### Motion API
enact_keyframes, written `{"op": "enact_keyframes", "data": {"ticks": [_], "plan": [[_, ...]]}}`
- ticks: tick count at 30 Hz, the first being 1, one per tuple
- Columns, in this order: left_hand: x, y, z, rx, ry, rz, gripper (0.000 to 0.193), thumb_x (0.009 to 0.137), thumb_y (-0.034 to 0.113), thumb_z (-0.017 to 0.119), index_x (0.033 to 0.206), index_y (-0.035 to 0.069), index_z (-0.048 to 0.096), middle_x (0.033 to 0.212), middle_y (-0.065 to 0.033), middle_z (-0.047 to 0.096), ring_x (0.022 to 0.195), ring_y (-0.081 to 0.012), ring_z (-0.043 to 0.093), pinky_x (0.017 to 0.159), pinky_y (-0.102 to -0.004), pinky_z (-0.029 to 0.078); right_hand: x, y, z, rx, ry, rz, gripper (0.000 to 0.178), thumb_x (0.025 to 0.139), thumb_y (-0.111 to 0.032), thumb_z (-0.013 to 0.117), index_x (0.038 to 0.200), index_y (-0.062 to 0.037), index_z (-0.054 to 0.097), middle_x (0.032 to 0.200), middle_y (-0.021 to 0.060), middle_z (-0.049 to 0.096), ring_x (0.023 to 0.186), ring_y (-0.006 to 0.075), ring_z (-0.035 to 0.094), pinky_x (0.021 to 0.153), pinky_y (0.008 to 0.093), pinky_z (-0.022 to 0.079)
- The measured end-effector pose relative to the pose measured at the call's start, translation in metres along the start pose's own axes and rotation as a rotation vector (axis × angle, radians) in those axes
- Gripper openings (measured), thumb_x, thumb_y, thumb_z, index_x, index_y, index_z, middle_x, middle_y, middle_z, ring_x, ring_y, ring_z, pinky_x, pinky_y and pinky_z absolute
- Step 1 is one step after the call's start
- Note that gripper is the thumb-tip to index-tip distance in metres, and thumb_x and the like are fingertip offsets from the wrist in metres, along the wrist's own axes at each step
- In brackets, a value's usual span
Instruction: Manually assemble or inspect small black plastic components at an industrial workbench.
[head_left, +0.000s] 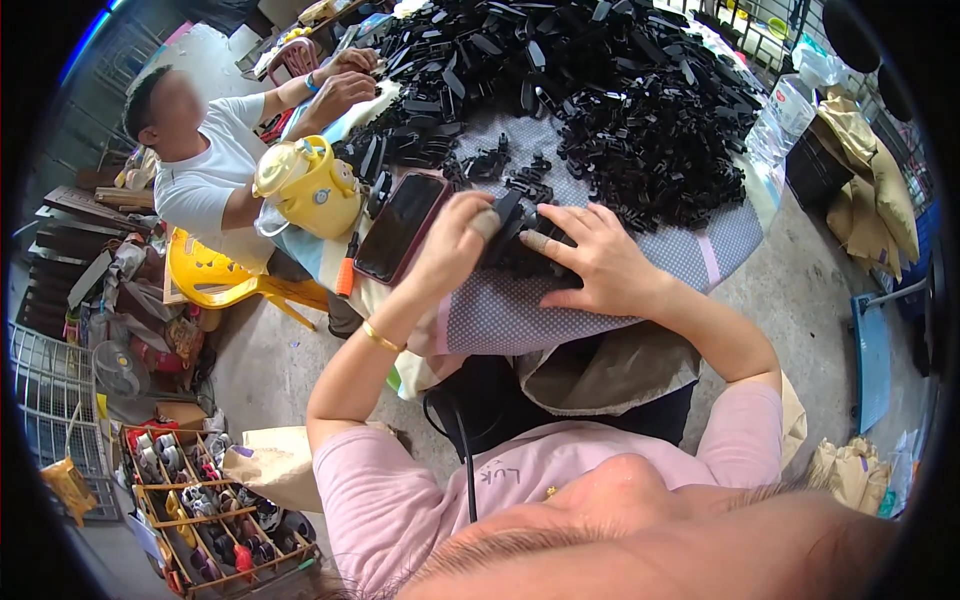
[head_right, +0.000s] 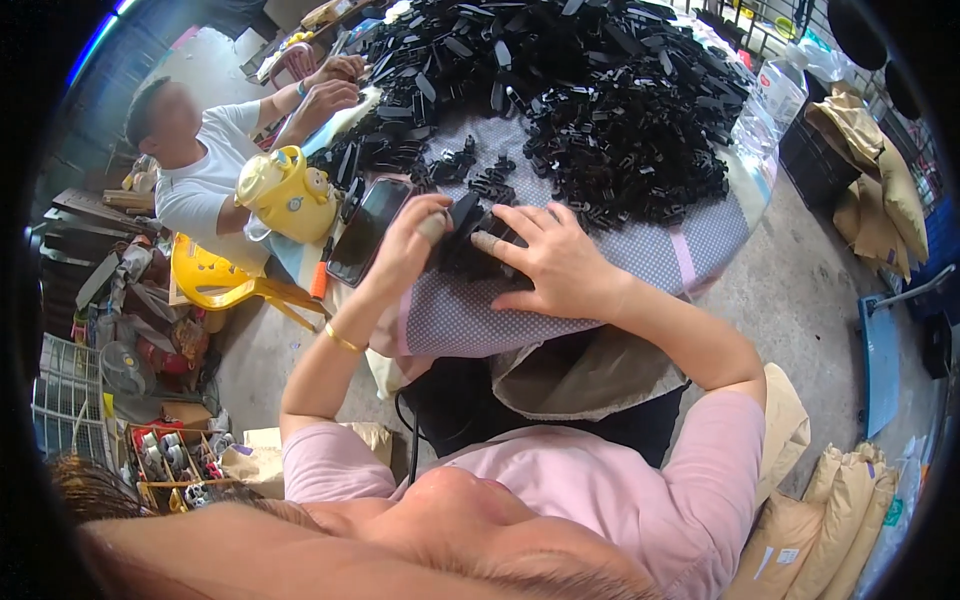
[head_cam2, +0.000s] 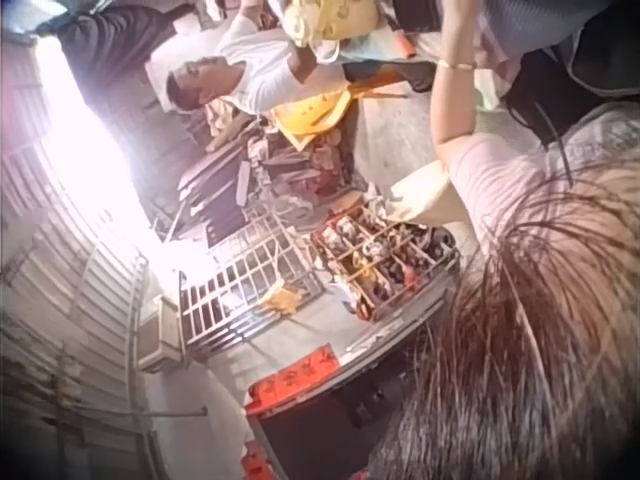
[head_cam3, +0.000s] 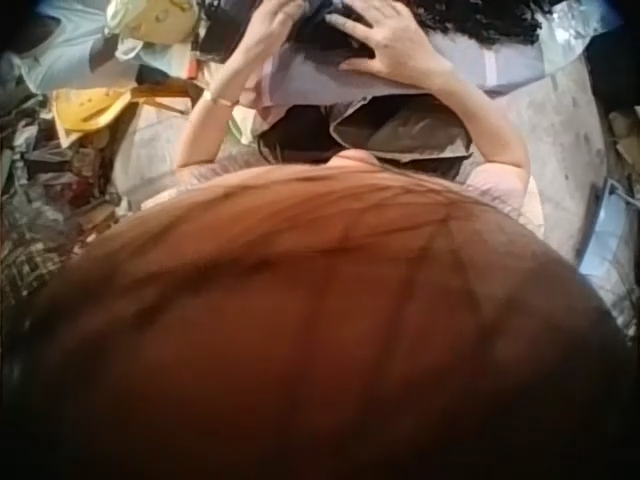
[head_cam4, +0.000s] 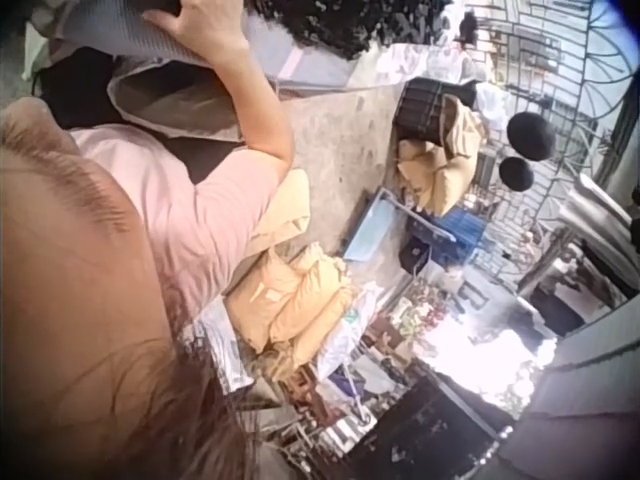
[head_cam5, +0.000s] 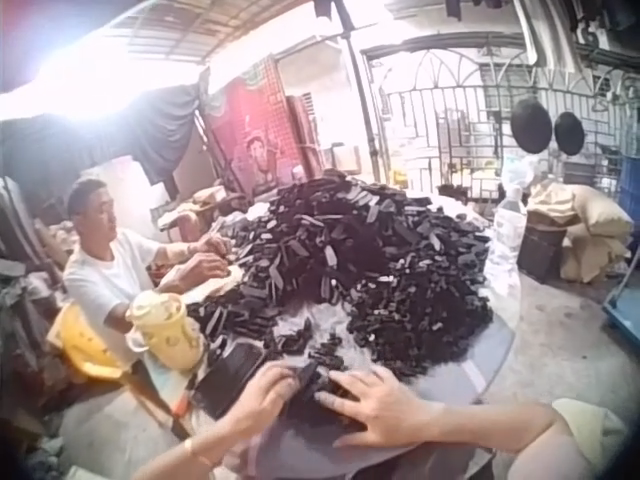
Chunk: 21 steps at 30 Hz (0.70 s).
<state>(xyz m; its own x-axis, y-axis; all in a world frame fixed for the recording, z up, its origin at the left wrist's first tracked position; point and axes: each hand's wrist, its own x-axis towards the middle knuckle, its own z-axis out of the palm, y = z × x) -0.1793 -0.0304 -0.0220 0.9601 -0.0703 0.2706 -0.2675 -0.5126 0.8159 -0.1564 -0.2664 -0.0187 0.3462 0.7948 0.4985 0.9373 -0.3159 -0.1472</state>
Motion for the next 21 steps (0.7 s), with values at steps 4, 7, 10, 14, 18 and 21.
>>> {"op": "enact_keyframes", "data": {"ticks": [4,7,10,14,18,21], "plan": [[-0.024,0.019,0.016,0.234,-0.087,0.214,0.038,0.080,0.028,0.066,0.101,-0.001,0.054,0.116,-0.0233,0.050,0.114,-0.0374,0.044,0.097,-0.0420,0.035,-0.011,-0.013,0.010,0.022,0.066,-0.001,0.049,0.071,-0.032,0.069,0.114,-0.0103,0.059,0.126,0.0159,0.047,0.108,0.0318,0.049,0.087,0.0455,0.037],[-0.039,0.024,0.024,0.212,-0.057,0.211,0.044,0.075,0.033,0.070,0.101,0.000,0.055,0.117,-0.0217,0.050,0.113,-0.0365,0.045,0.096,-0.0437,0.035,-0.023,-0.022,0.006,0.054,0.070,-0.001,0.043,0.069,-0.024,0.069,0.109,-0.0124,0.061,0.125,0.0132,0.049,0.108,0.0298,0.049,0.086,0.0449,0.037],[-0.061,0.033,0.034,0.276,-0.050,0.281,0.052,0.069,0.038,0.073,0.102,0.002,0.056,0.116,-0.0191,0.049,0.108,-0.0370,0.046,0.093,-0.0451,0.036,-0.042,-0.032,0.002,0.088,0.068,0.012,0.045,0.065,-0.020,0.070,0.109,-0.0170,0.062,0.122,0.0105,0.050,0.105,0.0273,0.051,0.086,0.0448,0.036],[-0.075,0.046,0.051,0.299,-0.041,0.363,0.059,0.064,0.044,0.075,0.102,0.003,0.056,0.115,-0.0181,0.048,0.107,-0.0379,0.045,0.092,-0.0481,0.036,-0.069,-0.043,-0.005,0.020,0.130,-0.026,0.040,0.067,-0.021,0.069,0.106,-0.0233,0.063,0.120,0.0082,0.054,0.100,0.0241,0.054,0.088,0.0461,0.036],[-0.086,0.059,0.077,0.361,-0.051,0.466,0.061,0.059,0.044,0.078,0.103,0.007,0.057,0.118,-0.0174,0.047,0.109,-0.0401,0.043,0.092,-0.0493,0.036,-0.115,-0.044,0.002,-0.131,0.168,-0.045,0.027,0.069,-0.027,0.066,0.096,-0.0283,0.066,0.119,0.0043,0.053,0.103,0.0229,0.053,0.093,0.0492,0.034],[-0.092,0.058,0.099,0.480,-0.074,0.628,0.049,0.063,0.038,0.075,0.101,0.011,0.060,0.121,-0.0142,0.047,0.111,-0.0371,0.044,0.089,-0.0484,0.036,-0.160,-0.038,0.019,-0.151,0.244,-0.063,0.021,0.070,-0.027,0.066,0.091,-0.0260,0.066,0.119,-0.0020,0.052,0.112,0.0220,0.048,0.098,0.0555,0.029]]}}
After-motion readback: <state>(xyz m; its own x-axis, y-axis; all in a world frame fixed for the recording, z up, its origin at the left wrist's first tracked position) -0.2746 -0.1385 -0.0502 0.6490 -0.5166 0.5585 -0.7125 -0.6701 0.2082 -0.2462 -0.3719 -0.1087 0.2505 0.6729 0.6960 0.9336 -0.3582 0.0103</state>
